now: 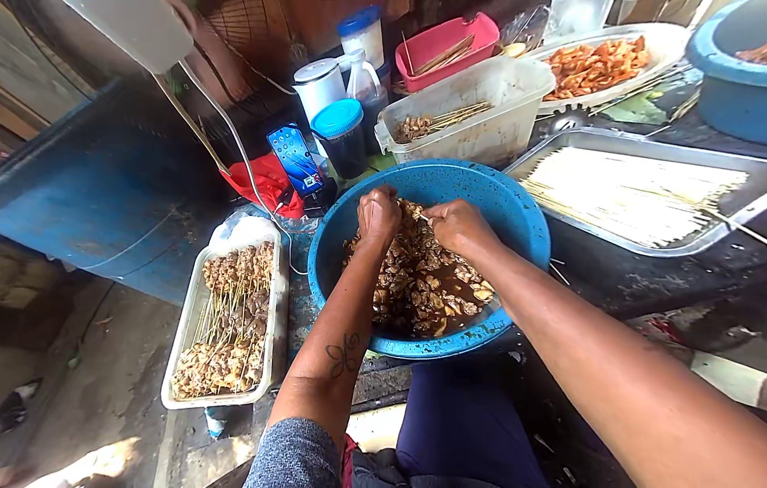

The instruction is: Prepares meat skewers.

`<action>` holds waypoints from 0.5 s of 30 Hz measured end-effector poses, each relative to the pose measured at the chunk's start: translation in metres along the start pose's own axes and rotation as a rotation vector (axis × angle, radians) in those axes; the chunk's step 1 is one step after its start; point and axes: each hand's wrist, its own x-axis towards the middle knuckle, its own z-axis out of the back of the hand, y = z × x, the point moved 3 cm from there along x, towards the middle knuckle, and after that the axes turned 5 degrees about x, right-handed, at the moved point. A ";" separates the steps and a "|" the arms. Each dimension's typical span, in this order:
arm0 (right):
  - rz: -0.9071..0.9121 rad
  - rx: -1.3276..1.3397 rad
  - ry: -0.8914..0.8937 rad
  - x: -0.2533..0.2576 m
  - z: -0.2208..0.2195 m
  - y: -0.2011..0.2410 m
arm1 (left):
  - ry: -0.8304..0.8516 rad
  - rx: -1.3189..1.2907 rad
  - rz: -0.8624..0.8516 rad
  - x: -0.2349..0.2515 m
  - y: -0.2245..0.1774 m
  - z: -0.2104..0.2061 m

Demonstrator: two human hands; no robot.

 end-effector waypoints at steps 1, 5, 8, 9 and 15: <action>0.009 -0.013 -0.006 0.000 0.000 0.001 | 0.005 -0.004 -0.003 0.000 0.000 0.000; 0.077 -0.047 -0.060 -0.002 0.002 0.009 | -0.041 -0.041 -0.104 -0.002 -0.012 0.001; 0.030 0.010 -0.115 -0.005 0.006 0.007 | -0.055 -0.152 -0.166 -0.006 -0.012 0.001; 0.004 0.021 -0.153 -0.004 0.011 0.006 | -0.008 -0.217 -0.190 -0.004 -0.012 0.001; -0.045 0.058 -0.229 -0.005 0.018 0.003 | 0.717 0.213 -0.397 -0.033 -0.022 -0.058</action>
